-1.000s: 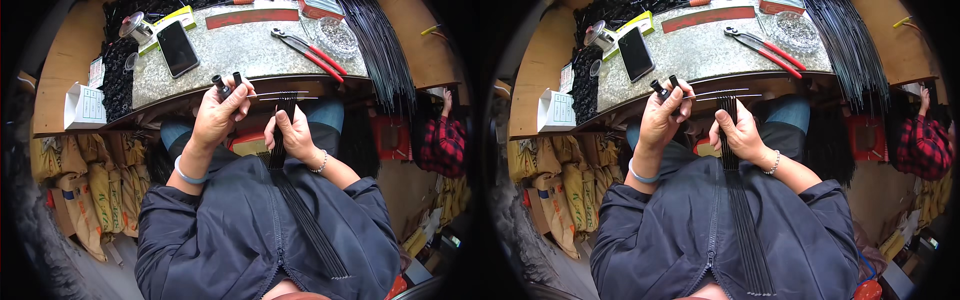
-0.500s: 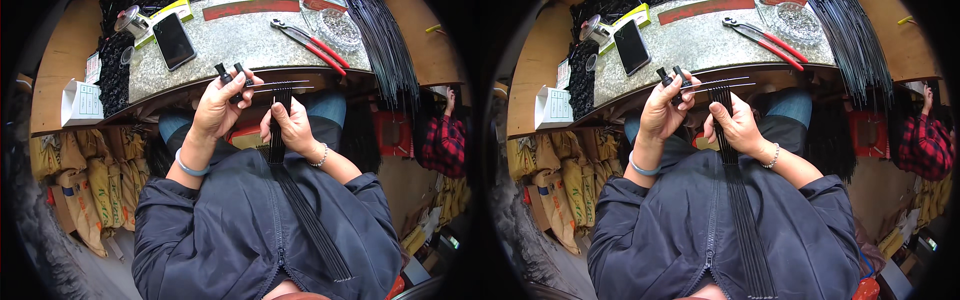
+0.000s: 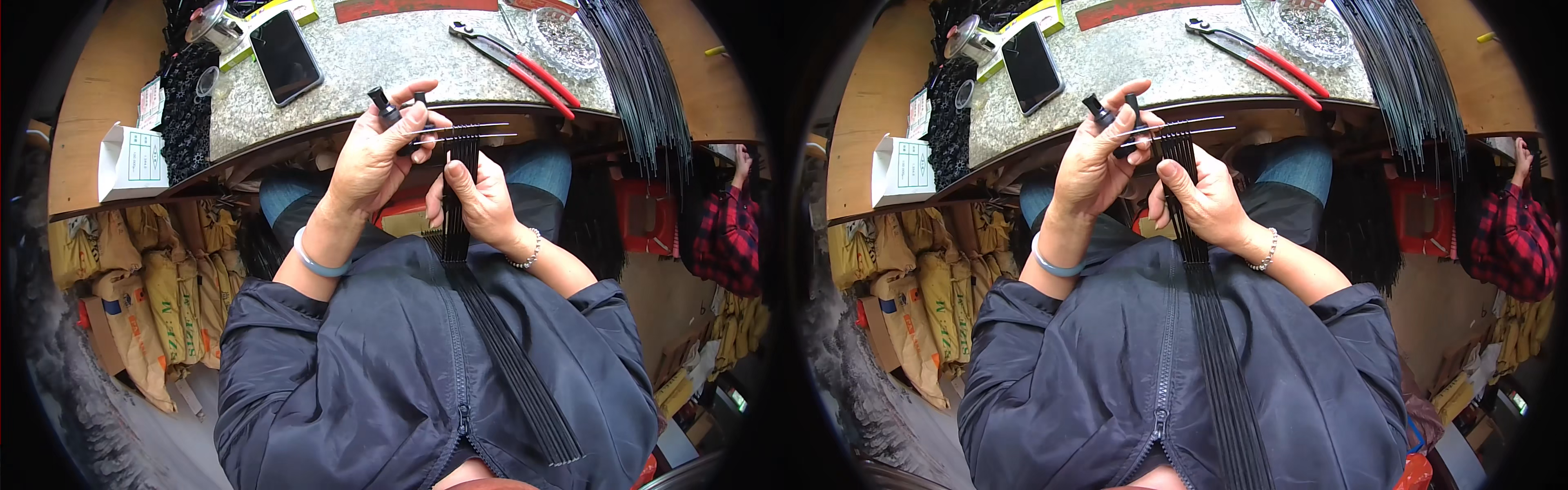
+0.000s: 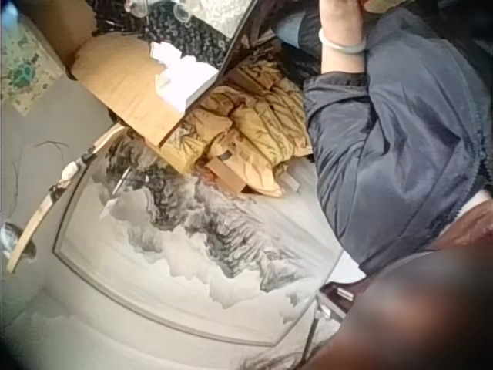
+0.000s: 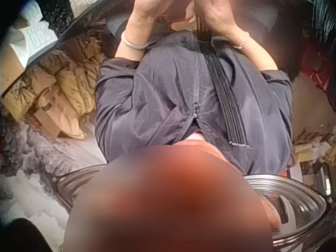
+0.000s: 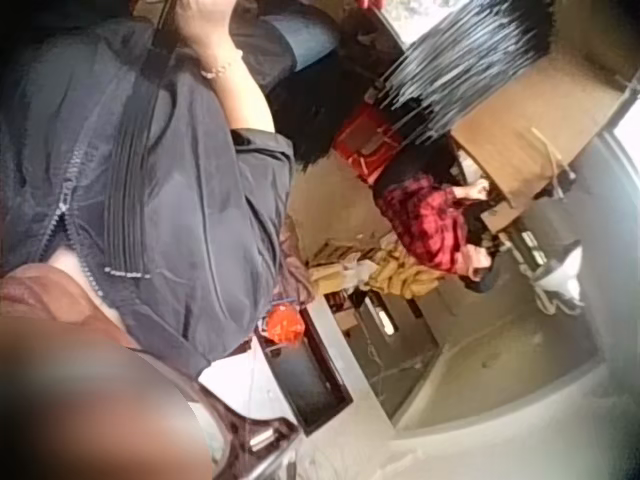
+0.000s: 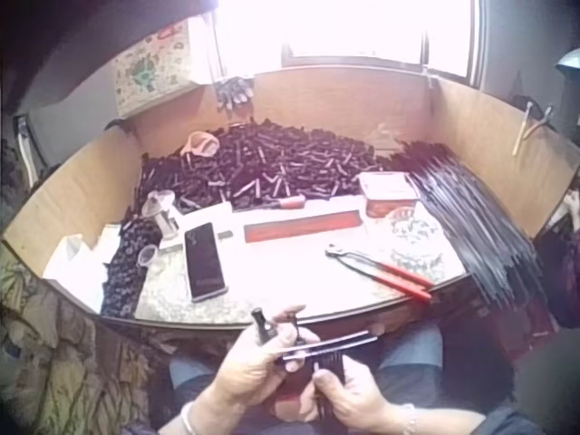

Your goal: Assembling bundles of black rods into plastic housings using pliers at a factory workbench.

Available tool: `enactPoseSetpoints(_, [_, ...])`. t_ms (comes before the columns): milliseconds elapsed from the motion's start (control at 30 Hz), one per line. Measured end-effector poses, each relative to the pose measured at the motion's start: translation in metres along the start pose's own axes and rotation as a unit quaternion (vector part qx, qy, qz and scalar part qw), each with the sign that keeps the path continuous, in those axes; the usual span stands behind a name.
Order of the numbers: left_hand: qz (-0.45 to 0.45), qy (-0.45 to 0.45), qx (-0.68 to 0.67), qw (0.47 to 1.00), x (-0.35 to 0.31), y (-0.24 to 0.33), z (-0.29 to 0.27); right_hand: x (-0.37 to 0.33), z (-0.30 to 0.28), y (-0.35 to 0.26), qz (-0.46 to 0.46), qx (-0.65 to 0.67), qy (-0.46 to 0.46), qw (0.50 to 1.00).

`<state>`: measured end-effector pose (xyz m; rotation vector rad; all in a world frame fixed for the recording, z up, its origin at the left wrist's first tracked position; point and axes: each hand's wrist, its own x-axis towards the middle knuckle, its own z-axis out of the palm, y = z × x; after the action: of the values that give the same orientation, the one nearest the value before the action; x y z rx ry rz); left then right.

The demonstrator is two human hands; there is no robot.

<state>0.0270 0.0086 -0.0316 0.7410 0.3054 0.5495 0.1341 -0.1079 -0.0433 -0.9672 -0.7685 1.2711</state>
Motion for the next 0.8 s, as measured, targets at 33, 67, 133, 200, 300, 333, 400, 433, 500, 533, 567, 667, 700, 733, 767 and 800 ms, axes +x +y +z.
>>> enactPoseSetpoints(33, [-0.002,0.000,0.000,1.000,0.0000,-0.0005,0.0001,-0.0004,-0.0011,0.0010,0.000,0.001,0.001,1.000])
enactPoseSetpoints(67, [-0.010,0.023,0.003,1.000,0.0001,-0.0009,0.0002,-0.0008,-0.0031,0.0025,0.002,-0.005,-0.005,1.000])
enactPoseSetpoints(133, [-0.015,0.045,0.000,0.999,0.0009,-0.0002,0.0031,-0.0007,-0.0038,0.0032,0.004,-0.011,-0.010,1.000])
enactPoseSetpoints(200, [-0.019,0.040,0.004,0.999,0.0002,-0.0008,0.0017,-0.0002,-0.0018,0.0019,0.003,0.003,-0.005,1.000])
enactPoseSetpoints(300, [-0.017,0.035,0.026,0.999,0.0006,-0.0016,0.0014,0.0003,-0.0030,0.0033,-0.004,-0.008,-0.005,1.000])
enactPoseSetpoints(333, [-0.012,0.035,0.042,0.998,0.0007,-0.0018,0.0013,0.0008,-0.0028,0.0034,-0.004,-0.008,-0.003,1.000])
enactPoseSetpoints(400, [-0.012,0.041,0.050,0.998,0.0001,-0.0016,0.0036,0.0017,-0.0020,0.0026,0.000,-0.002,-0.009,1.000])
enactPoseSetpoints(433, [-0.010,0.046,0.058,0.997,-0.0005,-0.0018,0.0049,0.0016,-0.0016,0.0021,0.000,-0.001,-0.009,1.000])
enactPoseSetpoints(500, [-0.007,0.041,0.057,0.998,-0.0010,-0.0029,0.0056,0.0017,-0.0012,0.0018,0.005,0.005,-0.008,1.000])
enactPoseSetpoints(533, [-0.002,0.036,0.055,0.998,-0.0010,-0.0035,0.0055,0.0021,-0.0016,0.0024,0.005,0.005,-0.007,1.000])
enactPoseSetpoints(567, [-0.003,0.036,0.055,0.998,-0.0012,-0.0039,0.0054,0.0025,-0.0021,0.0032,0.007,0.009,-0.007,1.000])
enactPoseSetpoints(667, [0.007,0.032,0.066,0.997,-0.0020,-0.0036,0.0064,0.0022,-0.0031,0.0027,0.007,0.009,-0.010,1.000])
enactPoseSetpoints(700, [0.010,0.026,0.064,0.998,-0.0022,-0.0038,0.0058,0.0021,-0.0032,0.0026,0.007,0.005,-0.013,1.000])
enactPoseSetpoints(733, [0.013,0.020,0.062,0.998,-0.0024,-0.0041,0.0051,0.0024,-0.0035,0.0028,0.007,0.005,-0.013,1.000])
enactPoseSetpoints(767, [0.013,0.020,0.063,0.998,-0.0029,-0.0047,0.0039,0.0029,-0.0040,0.0032,0.012,0.010,-0.014,1.000])
enactPoseSetpoints(800, [0.017,0.011,0.074,0.997,-0.0035,-0.0056,0.0025,0.0029,-0.0044,0.0035,0.017,0.014,-0.015,1.000])
